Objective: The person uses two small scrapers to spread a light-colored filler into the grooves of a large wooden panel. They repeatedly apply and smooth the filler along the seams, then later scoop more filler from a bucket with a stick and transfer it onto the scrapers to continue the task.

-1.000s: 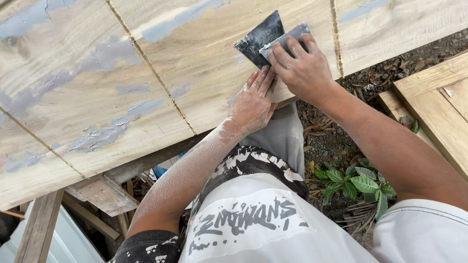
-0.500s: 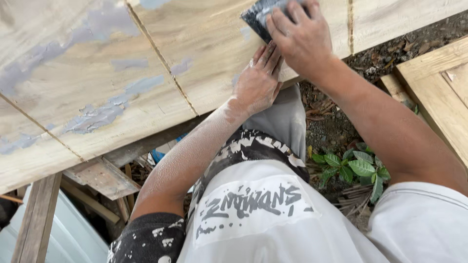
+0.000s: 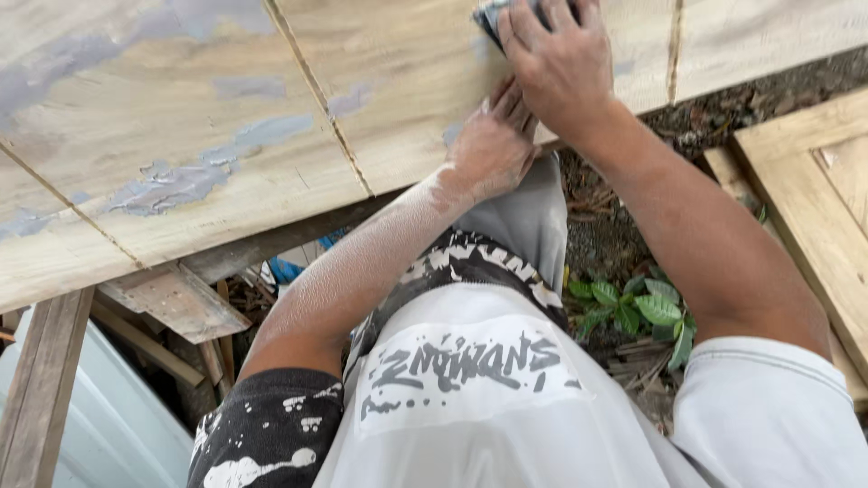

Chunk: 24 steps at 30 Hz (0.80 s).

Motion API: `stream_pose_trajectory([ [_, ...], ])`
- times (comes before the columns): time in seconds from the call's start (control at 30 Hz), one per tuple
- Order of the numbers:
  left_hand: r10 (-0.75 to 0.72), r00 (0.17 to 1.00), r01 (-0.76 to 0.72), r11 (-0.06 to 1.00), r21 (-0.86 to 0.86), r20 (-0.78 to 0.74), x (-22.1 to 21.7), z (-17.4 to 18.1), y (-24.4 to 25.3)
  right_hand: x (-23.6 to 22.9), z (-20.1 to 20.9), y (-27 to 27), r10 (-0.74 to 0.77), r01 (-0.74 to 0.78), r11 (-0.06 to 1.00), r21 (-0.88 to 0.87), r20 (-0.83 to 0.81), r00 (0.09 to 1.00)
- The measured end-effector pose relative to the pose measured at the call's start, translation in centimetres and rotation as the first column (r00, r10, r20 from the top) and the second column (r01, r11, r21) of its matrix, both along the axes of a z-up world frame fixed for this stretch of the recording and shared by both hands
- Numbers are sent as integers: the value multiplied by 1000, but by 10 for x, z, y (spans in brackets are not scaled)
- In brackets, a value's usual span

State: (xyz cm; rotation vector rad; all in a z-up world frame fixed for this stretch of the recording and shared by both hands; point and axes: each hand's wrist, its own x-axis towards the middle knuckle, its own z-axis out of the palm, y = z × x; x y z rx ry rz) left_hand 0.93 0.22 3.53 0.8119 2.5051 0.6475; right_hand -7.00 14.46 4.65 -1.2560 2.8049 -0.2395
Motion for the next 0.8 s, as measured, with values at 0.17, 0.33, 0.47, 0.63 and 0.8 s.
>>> stream_pose_trajectory([
  [0.17, 94, 987, -85, 994, 74, -129, -31, -10, 0, -24, -7, -4, 77, -50, 993, 108, -259, 963],
  [0.33, -59, 993, 63, 997, -34, 103, 14, -35, 10, 12, -26, 0, -12, 13, 1000, 13, -63, 998],
  [0.47, 126, 983, -104, 982, 156, -136, -5, -52, 11, -7, -23, -9, 15, -3, 999, 40, -294, 956],
  [0.63, -50, 995, 51, 999, -4, 82, -11, -31, 3, -11, -11, -21, -64, 58, 997, -50, -130, 989],
  [0.8, 26, 981, -9, 996, 86, -192, -5, -49, 4, 2, -33, -9, -79, 80, 997, -1, -165, 983],
])
